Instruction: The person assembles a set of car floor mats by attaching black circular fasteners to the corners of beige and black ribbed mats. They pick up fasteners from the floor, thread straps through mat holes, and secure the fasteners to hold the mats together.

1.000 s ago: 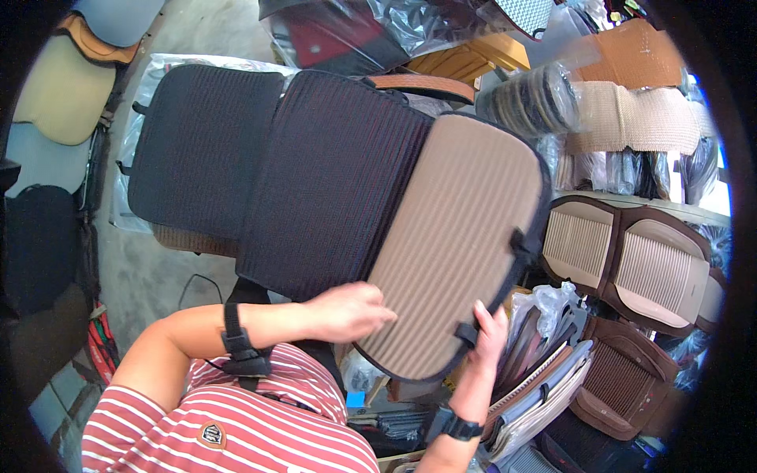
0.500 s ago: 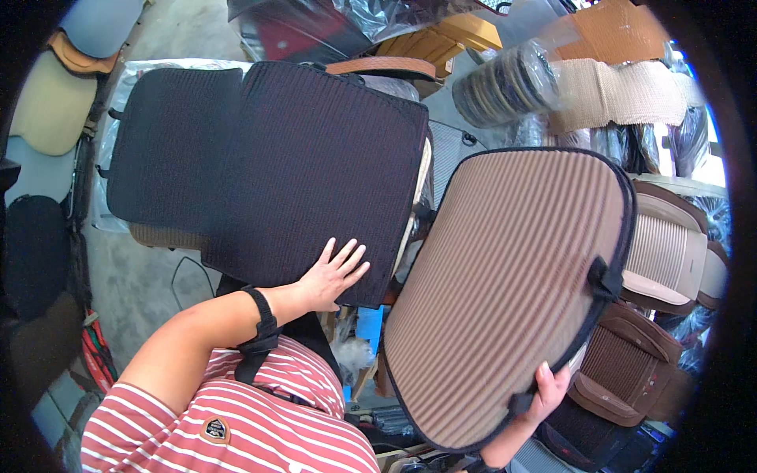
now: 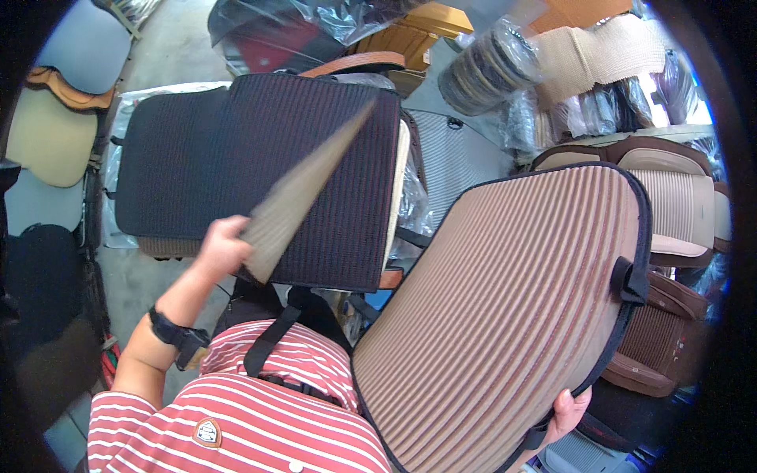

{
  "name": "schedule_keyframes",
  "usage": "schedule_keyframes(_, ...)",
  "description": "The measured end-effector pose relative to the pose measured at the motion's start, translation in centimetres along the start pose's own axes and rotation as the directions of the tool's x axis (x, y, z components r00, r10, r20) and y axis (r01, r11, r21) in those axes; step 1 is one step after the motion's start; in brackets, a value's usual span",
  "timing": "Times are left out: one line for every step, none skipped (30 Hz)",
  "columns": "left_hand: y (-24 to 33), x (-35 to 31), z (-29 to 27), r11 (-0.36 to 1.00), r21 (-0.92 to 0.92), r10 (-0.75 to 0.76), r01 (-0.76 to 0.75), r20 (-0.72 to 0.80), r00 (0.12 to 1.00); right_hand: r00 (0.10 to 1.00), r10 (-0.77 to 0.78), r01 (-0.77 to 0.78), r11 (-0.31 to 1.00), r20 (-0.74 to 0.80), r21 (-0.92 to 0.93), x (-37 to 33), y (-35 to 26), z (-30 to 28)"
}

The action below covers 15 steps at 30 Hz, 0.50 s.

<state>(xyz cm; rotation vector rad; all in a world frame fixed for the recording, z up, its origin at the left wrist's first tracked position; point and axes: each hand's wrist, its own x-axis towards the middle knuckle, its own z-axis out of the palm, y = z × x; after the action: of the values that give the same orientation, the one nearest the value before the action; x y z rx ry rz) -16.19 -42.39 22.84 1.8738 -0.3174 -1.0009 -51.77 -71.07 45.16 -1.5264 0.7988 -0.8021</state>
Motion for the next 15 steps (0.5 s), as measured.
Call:
schedule_keyframes(-2.4, -0.6, -3.3, 0.975, -0.221, -0.059, 0.024, -0.151, 0.987, 1.000, -0.012, 0.013, 1.000, 0.009, -0.007, 0.1, -0.3, 0.8)
schedule_keyframes(-4.1, -1.4, -5.6, 0.807, -0.583, -0.102, -0.098, -0.301, 0.948, 0.999, -0.031, 0.031, 0.999, 0.016, -0.019, 0.3, -0.5, 1.7)
schedule_keyframes(-6.1, -2.2, -8.4, 0.724, -0.669, -0.140, -0.167, -0.379, 0.915, 0.999, -0.048, 0.048, 0.998, 0.022, -0.029, 0.6, -0.8, 2.5)
schedule_keyframes(-8.5, -3.2, -11.0, 0.640, -0.735, -0.207, -0.225, -0.447, 0.870, 0.998, -0.060, 0.061, 0.997, 0.030, -0.037, 0.9, -1.2, 3.4)
schedule_keyframes(-9.7, -4.4, -13.4, 0.562, -0.774, -0.230, -0.290, -0.483, 0.845, 0.997, -0.071, 0.073, 0.996, 0.038, -0.045, 1.2, -1.3, 4.4)
schedule_keyframes(-10.8, -5.9, -15.1, 0.539, -0.771, -0.253, -0.340, -0.533, 0.808, 0.996, -0.076, 0.079, 0.995, 0.047, -0.054, 1.4, -1.7, 5.2)
schedule_keyframes(-12.4, -6.9, -16.9, 0.537, -0.748, -0.239, -0.390, -0.579, 0.779, 0.995, -0.084, 0.088, 0.994, 0.050, -0.065, 1.8, -1.9, 6.5)
schedule_keyframes(-14.4, -7.7, -19.0, 0.536, -0.720, -0.223, -0.441, -0.625, 0.748, 0.995, -0.087, 0.091, 0.993, 0.058, -0.072, 2.3, -2.0, 8.0)
schedule_keyframes(-16.2, -8.5, -20.9, 0.558, -0.696, -0.246, -0.452, -0.659, 0.711, 0.994, -0.083, 0.089, 0.993, 0.068, -0.081, 2.8, -2.1, 9.5)
schedule_keyframes(-18.4, -9.6, -22.0, 0.577, -0.669, -0.262, -0.468, -0.695, 0.670, 0.994, -0.071, 0.078, 0.993, 0.083, -0.089, 3.1, -2.1, 10.9)
schedule_keyframes(-19.1, -10.1, -23.2, 0.605, -0.649, -0.270, -0.461, -0.712, 0.648, 0.994, -0.040, 0.052, 0.992, 0.101, -0.119, 3.4, -1.9, 12.7)
schedule_keyframes(-19.8, -10.3, -23.8, 0.612, -0.616, -0.292, -0.496, -0.759, 0.582, 0.993, -0.008, 0.025, 0.988, 0.114, -0.149, 3.8, -1.6, 14.6)
schedule_keyframes(-20.4, -10.6, -24.8, 0.646, -0.590, -0.308, -0.485, -0.782, 0.541, 0.976, 0.134, -0.082, 0.956, 0.171, -0.282, 4.5, -0.8, 16.0)
schedule_keyframes(-21.1, -11.0, -25.7, 0.686, -0.562, -0.324, -0.462, -0.805, 0.498, 0.957, 0.015, 0.067, 0.960, 0.290, -0.272, 5.7, 2.1, 19.5)
schedule_keyframes(-21.9, -11.5, -26.9, 0.711, -0.539, -0.333, -0.452, -0.824, 0.459, 0.967, 0.139, -0.065, 0.946, 0.215, -0.319, 5.3, 3.9, 22.9)
